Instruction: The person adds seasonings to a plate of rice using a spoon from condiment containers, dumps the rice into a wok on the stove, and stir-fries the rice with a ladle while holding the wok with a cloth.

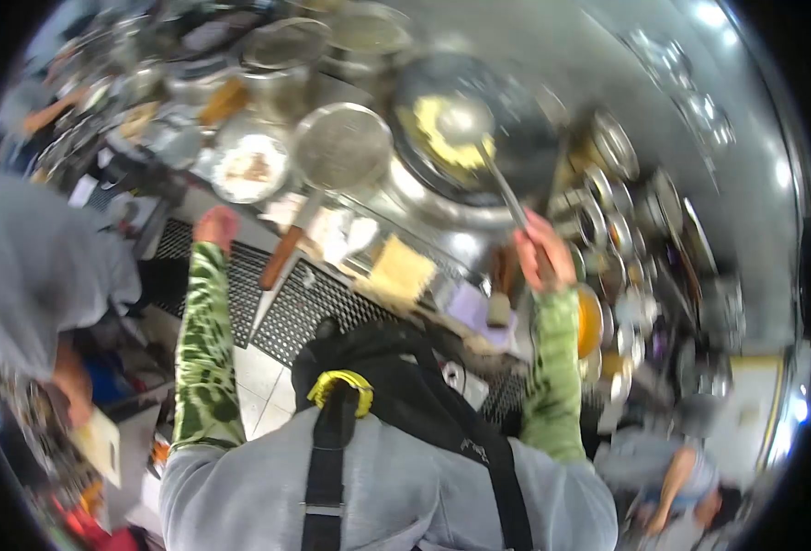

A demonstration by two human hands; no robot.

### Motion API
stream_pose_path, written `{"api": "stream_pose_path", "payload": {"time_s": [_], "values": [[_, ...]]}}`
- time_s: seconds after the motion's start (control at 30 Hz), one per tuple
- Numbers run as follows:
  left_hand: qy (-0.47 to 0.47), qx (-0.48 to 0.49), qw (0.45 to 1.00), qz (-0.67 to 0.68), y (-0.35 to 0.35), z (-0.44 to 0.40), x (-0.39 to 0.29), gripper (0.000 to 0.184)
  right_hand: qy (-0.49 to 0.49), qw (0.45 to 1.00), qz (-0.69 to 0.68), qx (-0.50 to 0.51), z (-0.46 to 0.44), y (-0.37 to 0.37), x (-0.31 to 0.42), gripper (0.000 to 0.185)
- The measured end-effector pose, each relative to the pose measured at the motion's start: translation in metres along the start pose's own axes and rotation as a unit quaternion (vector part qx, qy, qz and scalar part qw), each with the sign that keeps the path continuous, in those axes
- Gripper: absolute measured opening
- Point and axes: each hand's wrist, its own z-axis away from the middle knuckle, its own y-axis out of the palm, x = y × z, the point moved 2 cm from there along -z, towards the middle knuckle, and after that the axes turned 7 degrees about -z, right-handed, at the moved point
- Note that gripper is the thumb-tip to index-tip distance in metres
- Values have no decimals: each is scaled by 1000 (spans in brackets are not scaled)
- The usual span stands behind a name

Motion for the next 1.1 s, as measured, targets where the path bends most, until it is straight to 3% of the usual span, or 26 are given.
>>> {"api": "stream_pose_path", "payload": {"time_s": [0.03, 0.07, 0.13, 0.2, 0.27, 0.4, 0.47, 0.57, 0.63, 0.67, 0.73, 0.8, 0.87, 0.93, 1.0, 1.07, 1.1], "values": [[-27, -27, 999, -8, -16, -28, 17, 23, -25, 991, 69, -115, -3, 8, -2, 54], [-75, -6, 995, 67, -23, -52, 28, 17, -71, 976, 106, -177, -7, 20, -12, 61], [-123, -27, 989, 81, -21, -66, 24, 19, -166, 938, 176, -247, -14, 32, -33, 66], [-130, 17, 989, 62, -20, -68, 22, 28, -194, 927, 182, -263, -11, 44, -51, 66], [-128, 28, 990, 45, -14, -57, 13, 33, -142, 941, 183, -248, -6, 54, -59, 65], [-102, 46, 993, 38, -3, -36, -6, 20, -102, 941, 227, -228, 32, 93, -59, 62], [-103, 46, 993, 20, -5, -43, 0, 16, -51, 976, 63, -203, 38, 106, -52, 59], [-81, 61, 994, 51, -1, -46, 2, 14, -10, 973, 128, -192, 0, 76, -22, 58], [-81, 46, 993, 71, 15, -32, -15, 11, -91, 924, 331, -168, -35, 71, -22, 60], [-74, 41, 995, 61, 15, -36, -14, 11, -98, 891, 384, -220, -46, 81, -21, 61], [-58, 25, 997, 41, 11, -42, -8, 10, -167, 868, 429, -183, -62, 64, -31, 61], [-36, 18, 998, 48, 10, -49, -3, 11, -51, 872, 450, -185, -31, 99, -20, 59], [-43, -2, 997, 62, 19, -38, -17, 11, -79, 892, 413, -168, -2, 90, -28, 56], [-44, -32, 998, 23, 22, -23, -31, 11, -135, 855, 483, -134, 23, 73, -34, 56], [-2, 1, 998, 59, 27, -9, -46, 7, -172, 752, 620, -144, 28, 58, -37, 53], [8, 55, 996, 65, 39, -2, -68, 10, -135, 713, 678, -117, 30, 45, -24, 51], [13, 60, 997, 42, 50, 7, -84, 17, -107, 777, 603, -147, 33, 44, -21, 51]]}}
